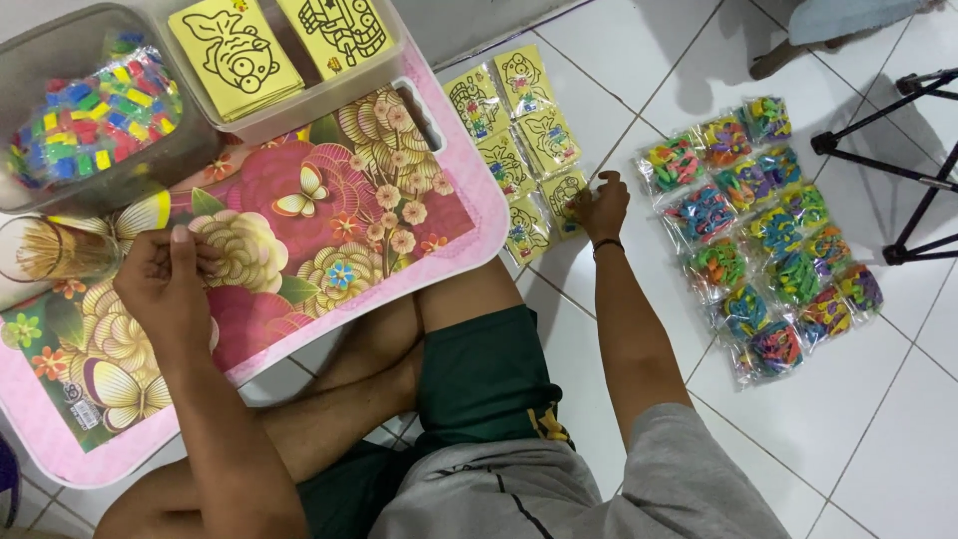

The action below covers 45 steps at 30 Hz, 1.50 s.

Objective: The person sits on the floor and packs small plastic bags containing colorful puzzle pieces and yellow paper cards with cartoon drawings. They place the items into the bags, seal them, and arrange the finished packages on the floor.

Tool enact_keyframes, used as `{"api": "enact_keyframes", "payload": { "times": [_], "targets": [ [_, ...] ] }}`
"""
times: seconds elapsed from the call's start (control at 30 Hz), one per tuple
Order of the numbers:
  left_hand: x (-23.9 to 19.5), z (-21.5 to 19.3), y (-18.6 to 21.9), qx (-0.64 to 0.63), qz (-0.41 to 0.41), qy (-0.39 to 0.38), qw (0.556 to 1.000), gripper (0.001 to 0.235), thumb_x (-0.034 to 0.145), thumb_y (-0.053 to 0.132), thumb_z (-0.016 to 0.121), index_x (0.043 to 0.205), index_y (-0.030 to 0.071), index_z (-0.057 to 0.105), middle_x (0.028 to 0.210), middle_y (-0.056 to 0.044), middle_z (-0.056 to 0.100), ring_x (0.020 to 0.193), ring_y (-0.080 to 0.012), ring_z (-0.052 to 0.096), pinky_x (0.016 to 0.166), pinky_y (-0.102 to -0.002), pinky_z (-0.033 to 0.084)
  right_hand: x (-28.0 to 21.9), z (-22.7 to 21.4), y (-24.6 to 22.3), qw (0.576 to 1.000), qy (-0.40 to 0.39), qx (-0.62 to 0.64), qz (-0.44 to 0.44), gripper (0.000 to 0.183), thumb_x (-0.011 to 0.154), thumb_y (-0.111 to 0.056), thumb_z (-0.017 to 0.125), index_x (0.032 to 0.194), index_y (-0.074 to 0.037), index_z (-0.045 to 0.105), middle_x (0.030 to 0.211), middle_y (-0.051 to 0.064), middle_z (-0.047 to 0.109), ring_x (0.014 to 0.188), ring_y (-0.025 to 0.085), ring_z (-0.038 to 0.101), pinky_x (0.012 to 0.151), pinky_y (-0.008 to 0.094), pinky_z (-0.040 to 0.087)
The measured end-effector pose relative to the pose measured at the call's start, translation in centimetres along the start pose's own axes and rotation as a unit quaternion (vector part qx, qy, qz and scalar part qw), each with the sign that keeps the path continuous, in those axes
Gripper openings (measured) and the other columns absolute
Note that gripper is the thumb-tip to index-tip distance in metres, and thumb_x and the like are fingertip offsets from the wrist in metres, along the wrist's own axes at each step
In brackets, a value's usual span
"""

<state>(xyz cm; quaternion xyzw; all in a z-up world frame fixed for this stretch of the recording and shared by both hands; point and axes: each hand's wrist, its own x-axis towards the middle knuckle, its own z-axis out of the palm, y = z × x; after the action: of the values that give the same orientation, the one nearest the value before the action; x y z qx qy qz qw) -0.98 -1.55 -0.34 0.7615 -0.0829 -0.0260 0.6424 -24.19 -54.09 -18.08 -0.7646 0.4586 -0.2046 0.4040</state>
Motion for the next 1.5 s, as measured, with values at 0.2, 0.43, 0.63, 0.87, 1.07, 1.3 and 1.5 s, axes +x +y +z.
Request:
{"api": "enact_keyframes", "payload": {
  "times": [0.2,0.43,0.63,0.87,1.07,1.3,1.5],
  "targets": [
    [0.0,-0.2,0.0,0.030,0.016,-0.006,0.999,0.013,0.121,0.006,0.056,0.110,0.001,0.059,0.091,-0.005,0.063,0.078,-0.0094,0.058,0.074,-0.022,0.050,-1.4,0.7,1.2,0.960,-0.003,-0.230,-0.162,0.050,0.085,-0.022,0.080,0.132,-0.015,0.062,0.129,0.016,0.053,0.117,0.036,0.050,0.091,0.047,0.046],
    [-0.1,-0.1,0.2,0.029,0.010,-0.005,1.000,0.012,0.121,0.008,0.057,0.111,0.002,0.059,0.092,-0.006,0.066,0.081,-0.0097,0.061,0.077,-0.020,0.050,-3.3,2.2,1.7,0.934,-0.023,-0.286,-0.212,0.050,0.080,-0.024,0.076,0.130,-0.022,0.068,0.138,0.013,0.052,0.122,0.036,0.048,0.092,0.048,0.043],
    [-0.2,0.1,0.4,0.018,0.010,0.001,1.000,0.012,0.121,0.007,0.058,0.110,0.001,0.059,0.093,-0.005,0.064,0.081,-0.0097,0.059,0.077,-0.022,0.050,-3.0,2.9,2.6,0.915,-0.008,-0.323,-0.241,0.050,0.081,-0.019,0.074,0.131,-0.023,0.067,0.137,0.014,0.052,0.118,0.036,0.050,0.085,0.050,0.046],
    [-0.1,0.0,0.1,0.009,0.005,-0.001,1.000,0.011,0.120,0.007,0.057,0.110,0.002,0.059,0.092,-0.005,0.064,0.080,-0.0091,0.059,0.076,-0.021,0.050,-3.0,2.9,2.2,0.920,-0.022,-0.319,-0.224,0.050,0.081,-0.018,0.070,0.131,-0.020,0.067,0.138,0.016,0.047,0.121,0.037,0.046,0.089,0.051,0.041],
    [-0.2,-0.1,0.0,-0.006,0.021,-0.009,1.000,0.013,0.120,0.009,0.057,0.109,0.002,0.059,0.091,-0.005,0.063,0.080,-0.0097,0.060,0.076,-0.022,0.050,-3.0,2.3,0.2,0.937,0.005,-0.287,-0.199,0.052,0.081,-0.016,0.072,0.132,-0.017,0.064,0.144,0.020,0.044,0.130,0.040,0.040,0.098,0.054,0.036],
    [0.2,-0.6,-1.2,-0.011,0.036,-0.019,0.999,0.018,0.115,0.015,0.060,0.105,0.001,0.060,0.086,-0.006,0.064,0.075,-0.0107,0.057,0.072,-0.022,0.049,-5.7,-0.6,-14.6,0.945,0.113,-0.089,-0.294,0.043,0.085,0.001,0.068,0.127,-0.009,0.060,0.138,0.018,0.044,0.134,0.038,0.040,0.112,0.050,0.033],
    [0.8,-0.2,-2.6,-0.012,0.130,0.007,0.991,0.019,0.111,0.009,0.061,0.094,0.002,0.066,0.071,-0.014,0.065,0.063,-0.0189,0.060,0.064,-0.032,0.049,-11.0,-0.2,-29.3,0.911,0.090,0.022,-0.402,0.035,0.091,0.002,0.071,0.122,-0.012,0.063,0.138,0.008,0.038,0.132,0.035,0.039,0.107,0.053,0.041]
  ]
}}
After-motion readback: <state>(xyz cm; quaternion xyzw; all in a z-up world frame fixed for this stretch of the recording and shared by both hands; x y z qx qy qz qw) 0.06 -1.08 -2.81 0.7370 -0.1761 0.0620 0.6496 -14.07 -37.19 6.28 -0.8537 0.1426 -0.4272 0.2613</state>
